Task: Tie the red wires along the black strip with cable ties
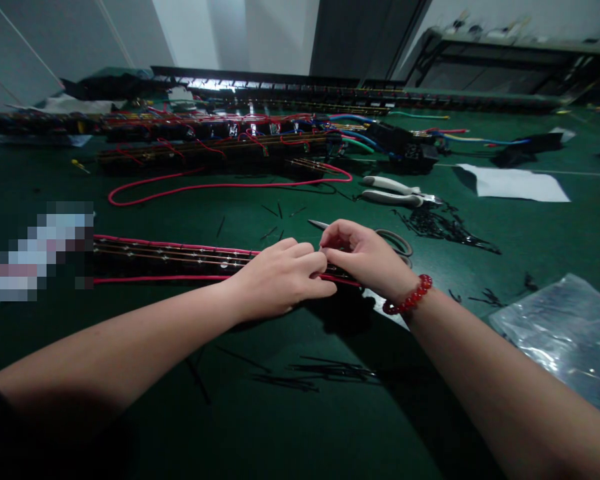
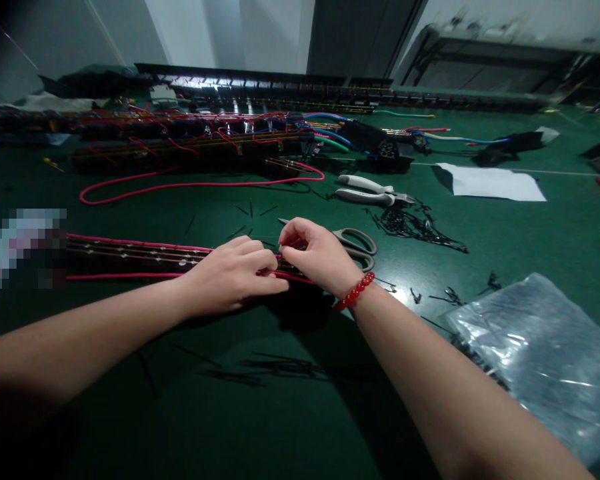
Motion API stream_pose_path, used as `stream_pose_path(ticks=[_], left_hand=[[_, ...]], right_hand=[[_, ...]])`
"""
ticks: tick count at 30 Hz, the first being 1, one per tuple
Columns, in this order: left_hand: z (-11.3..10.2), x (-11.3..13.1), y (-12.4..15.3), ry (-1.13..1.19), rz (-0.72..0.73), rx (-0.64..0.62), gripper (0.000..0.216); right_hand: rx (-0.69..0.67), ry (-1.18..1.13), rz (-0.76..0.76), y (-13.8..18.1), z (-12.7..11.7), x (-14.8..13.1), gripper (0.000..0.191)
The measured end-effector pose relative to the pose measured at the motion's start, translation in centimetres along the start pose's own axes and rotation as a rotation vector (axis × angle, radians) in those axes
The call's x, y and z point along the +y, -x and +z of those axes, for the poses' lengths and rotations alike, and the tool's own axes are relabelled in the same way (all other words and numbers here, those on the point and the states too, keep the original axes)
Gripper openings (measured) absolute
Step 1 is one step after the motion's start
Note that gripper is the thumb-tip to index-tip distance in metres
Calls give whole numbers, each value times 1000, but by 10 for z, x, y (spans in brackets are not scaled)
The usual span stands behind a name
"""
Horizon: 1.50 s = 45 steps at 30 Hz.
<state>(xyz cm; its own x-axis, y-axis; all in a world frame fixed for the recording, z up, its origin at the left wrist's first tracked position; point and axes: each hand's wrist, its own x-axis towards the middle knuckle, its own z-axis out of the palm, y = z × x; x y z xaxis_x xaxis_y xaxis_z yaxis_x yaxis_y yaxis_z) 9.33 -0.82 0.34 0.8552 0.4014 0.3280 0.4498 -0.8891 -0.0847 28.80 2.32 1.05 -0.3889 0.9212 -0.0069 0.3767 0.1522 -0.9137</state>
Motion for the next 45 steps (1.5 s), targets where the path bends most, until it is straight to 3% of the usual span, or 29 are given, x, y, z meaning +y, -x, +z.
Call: stream_pose_path(ticks=[19, 30, 45], left_hand=[[0, 0, -1, -39, -1, -42, 25], [3, 3, 1, -112, 7, 91, 27], [3, 1, 4, -45, -20, 87, 24]], right_hand=[[-14, -20, -2, -1, 0, 2, 8], [-14, -36, 6, -1, -1, 1, 8], [-44, -74, 23, -1, -5, -1, 10]])
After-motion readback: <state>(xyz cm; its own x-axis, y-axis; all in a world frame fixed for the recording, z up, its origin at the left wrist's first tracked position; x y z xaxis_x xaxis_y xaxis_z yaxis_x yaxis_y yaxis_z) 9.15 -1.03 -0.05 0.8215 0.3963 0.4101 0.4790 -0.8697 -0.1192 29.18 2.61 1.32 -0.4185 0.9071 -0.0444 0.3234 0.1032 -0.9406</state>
